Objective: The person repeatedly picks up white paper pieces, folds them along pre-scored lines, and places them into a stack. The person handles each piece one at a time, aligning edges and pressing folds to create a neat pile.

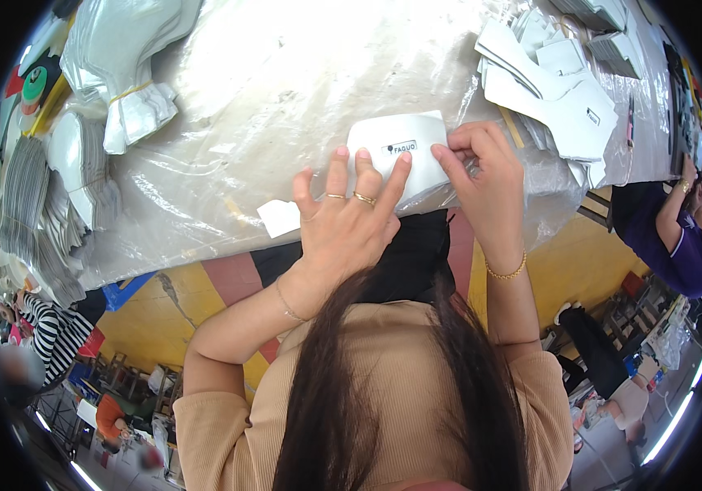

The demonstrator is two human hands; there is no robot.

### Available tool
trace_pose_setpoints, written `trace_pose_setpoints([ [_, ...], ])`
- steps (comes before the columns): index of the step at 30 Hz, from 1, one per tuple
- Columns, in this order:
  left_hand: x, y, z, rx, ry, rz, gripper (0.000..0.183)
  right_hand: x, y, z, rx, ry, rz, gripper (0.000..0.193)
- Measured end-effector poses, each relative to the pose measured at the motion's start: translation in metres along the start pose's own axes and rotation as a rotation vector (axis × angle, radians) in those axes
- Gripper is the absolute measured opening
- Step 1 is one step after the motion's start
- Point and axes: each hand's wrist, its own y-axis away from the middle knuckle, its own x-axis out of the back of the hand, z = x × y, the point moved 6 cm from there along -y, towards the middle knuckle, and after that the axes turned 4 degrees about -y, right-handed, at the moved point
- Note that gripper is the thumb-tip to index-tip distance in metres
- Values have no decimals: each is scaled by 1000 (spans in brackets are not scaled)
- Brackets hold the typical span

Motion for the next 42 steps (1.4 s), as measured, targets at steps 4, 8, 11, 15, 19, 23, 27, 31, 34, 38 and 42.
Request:
trace_pose_setpoints([
  [4, 1, -1, 2, 8, -8, -8, 70, -1, 0, 1, 0, -3, -2, 14],
  [8, 1, -3, 5, 20, -18, -45, 72, -2, 0, 2, -11, -2, -4, 14],
  [11, 2, -5, 7, 31, -27, -50, 73, -3, -1, -1, -4, 24, -3, 15],
  [15, 4, -6, 10, 51, 54, -62, 73, -2, -1, -3, -42, 59, 19, 23],
  [19, 2, -9, 15, -38, 111, -51, 72, -2, 3, -6, 75, 280, 44, 35],
  [23, -12, -12, 9, -67, 326, -143, 71, -16, 17, -4, 318, 514, -49, 46],
  [27, -16, -7, 2, -75, 419, -184, 70, -28, 31, 9, 399, 735, -253, 59],
  [31, -17, 0, -4, -91, 305, -177, 66, -25, 39, 15, 386, 784, -315, 79],
  [34, -16, 8, -20, 0, 218, -156, 68, -19, 42, 16, 330, 739, -305, 83],
  [38, -14, 19, -29, 37, 163, -186, 78, -9, 49, 11, 309, 779, -322, 87],
  [42, -10, 19, -20, 69, 222, -135, 81, -7, 56, -5, 258, 792, -274, 84],
])
